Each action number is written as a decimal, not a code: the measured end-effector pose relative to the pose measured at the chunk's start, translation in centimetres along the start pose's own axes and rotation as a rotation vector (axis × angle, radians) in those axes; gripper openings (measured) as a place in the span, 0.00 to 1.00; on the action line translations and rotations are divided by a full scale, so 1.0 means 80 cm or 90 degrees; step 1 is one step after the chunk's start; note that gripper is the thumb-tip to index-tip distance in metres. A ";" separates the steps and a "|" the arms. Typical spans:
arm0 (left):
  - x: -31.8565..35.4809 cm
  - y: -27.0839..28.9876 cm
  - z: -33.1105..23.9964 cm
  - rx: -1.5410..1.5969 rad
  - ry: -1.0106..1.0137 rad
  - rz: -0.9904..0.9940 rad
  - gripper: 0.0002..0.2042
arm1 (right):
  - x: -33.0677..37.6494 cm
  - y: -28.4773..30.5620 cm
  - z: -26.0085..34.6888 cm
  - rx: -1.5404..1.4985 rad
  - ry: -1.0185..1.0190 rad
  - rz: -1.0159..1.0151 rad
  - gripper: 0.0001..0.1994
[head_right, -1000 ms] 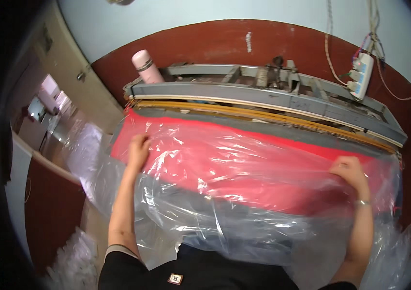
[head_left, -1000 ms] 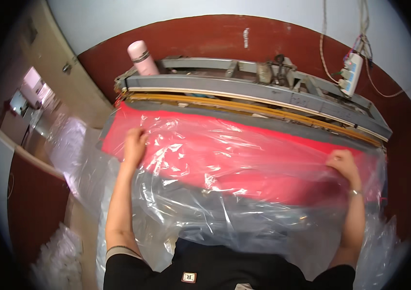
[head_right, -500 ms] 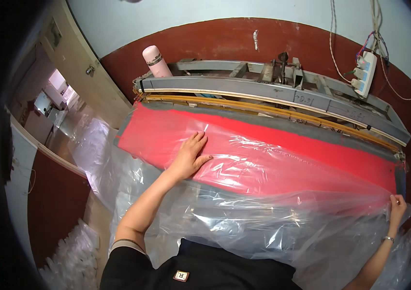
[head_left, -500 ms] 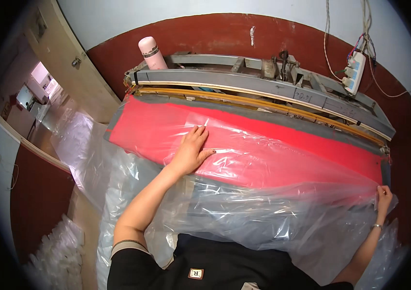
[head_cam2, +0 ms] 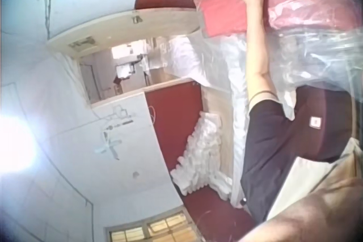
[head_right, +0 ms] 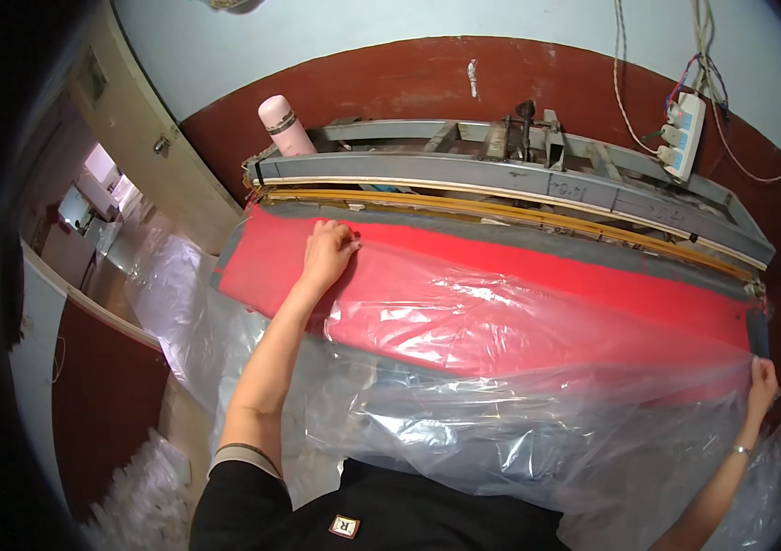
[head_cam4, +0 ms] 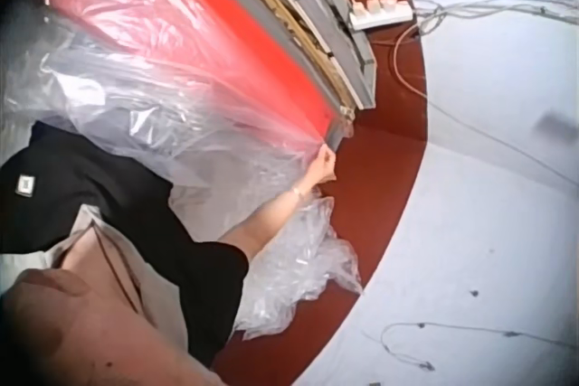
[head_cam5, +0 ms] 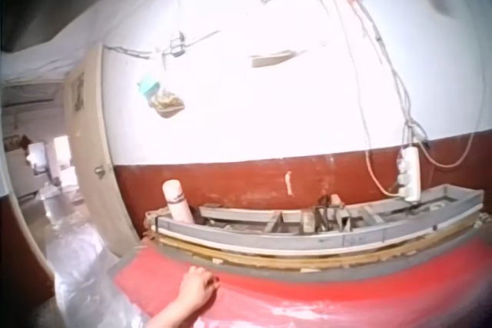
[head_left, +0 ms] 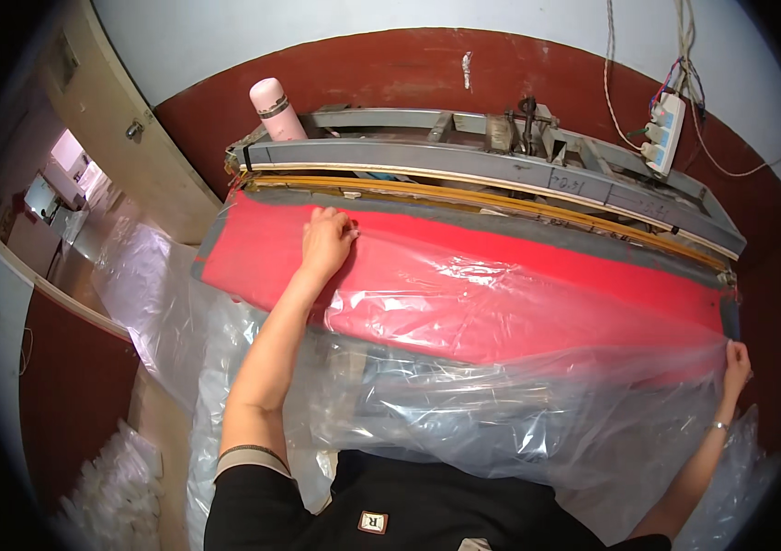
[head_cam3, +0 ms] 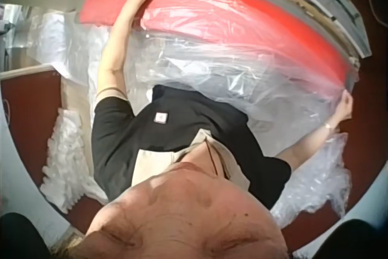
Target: The person positions and smooths large plastic bags over a heat sealing machine, aligning the edges to seal them by hand repeatedly.
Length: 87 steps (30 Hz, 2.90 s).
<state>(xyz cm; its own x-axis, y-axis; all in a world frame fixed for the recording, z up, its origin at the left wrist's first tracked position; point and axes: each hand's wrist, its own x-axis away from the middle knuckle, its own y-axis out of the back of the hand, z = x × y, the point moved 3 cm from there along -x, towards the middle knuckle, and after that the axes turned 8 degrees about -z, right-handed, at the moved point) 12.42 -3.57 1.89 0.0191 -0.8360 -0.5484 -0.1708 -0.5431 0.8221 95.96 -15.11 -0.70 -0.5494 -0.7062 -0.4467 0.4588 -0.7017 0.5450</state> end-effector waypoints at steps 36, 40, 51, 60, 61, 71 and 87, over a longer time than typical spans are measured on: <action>-0.034 -0.011 0.055 -0.010 -0.019 -0.177 0.07 | -0.085 -0.148 0.078 -0.121 0.122 -0.007 0.09; -0.023 -0.006 -0.016 0.276 0.087 -0.037 0.08 | -0.064 -0.025 0.005 -0.124 0.104 -0.140 0.09; 0.003 0.037 -0.226 0.919 0.161 0.266 0.05 | -0.036 0.022 0.106 -0.005 0.109 -0.171 0.14; 0.022 0.108 -0.240 0.920 0.081 0.254 0.05 | 0.184 -0.230 0.549 -0.444 0.537 0.514 0.13; 0.023 0.117 -0.238 0.868 0.023 0.209 0.05 | 0.197 -0.244 0.559 -0.459 0.472 0.605 0.10; 0.035 0.146 -0.223 0.447 -0.134 -0.093 0.10 | 0.259 -0.285 0.551 -0.776 -0.058 0.818 0.06; 0.029 0.024 0.051 -0.015 0.194 0.017 0.38 | 0.115 -0.313 0.296 -0.664 -0.283 0.176 0.13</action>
<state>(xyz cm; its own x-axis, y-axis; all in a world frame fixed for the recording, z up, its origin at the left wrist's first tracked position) 8.12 -6.22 1.56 0.3106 -0.8328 -0.4583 -0.1526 -0.5196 0.8407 62.88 -1.77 -1.60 -0.4423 -0.8968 -0.0032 0.8389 -0.4125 -0.3551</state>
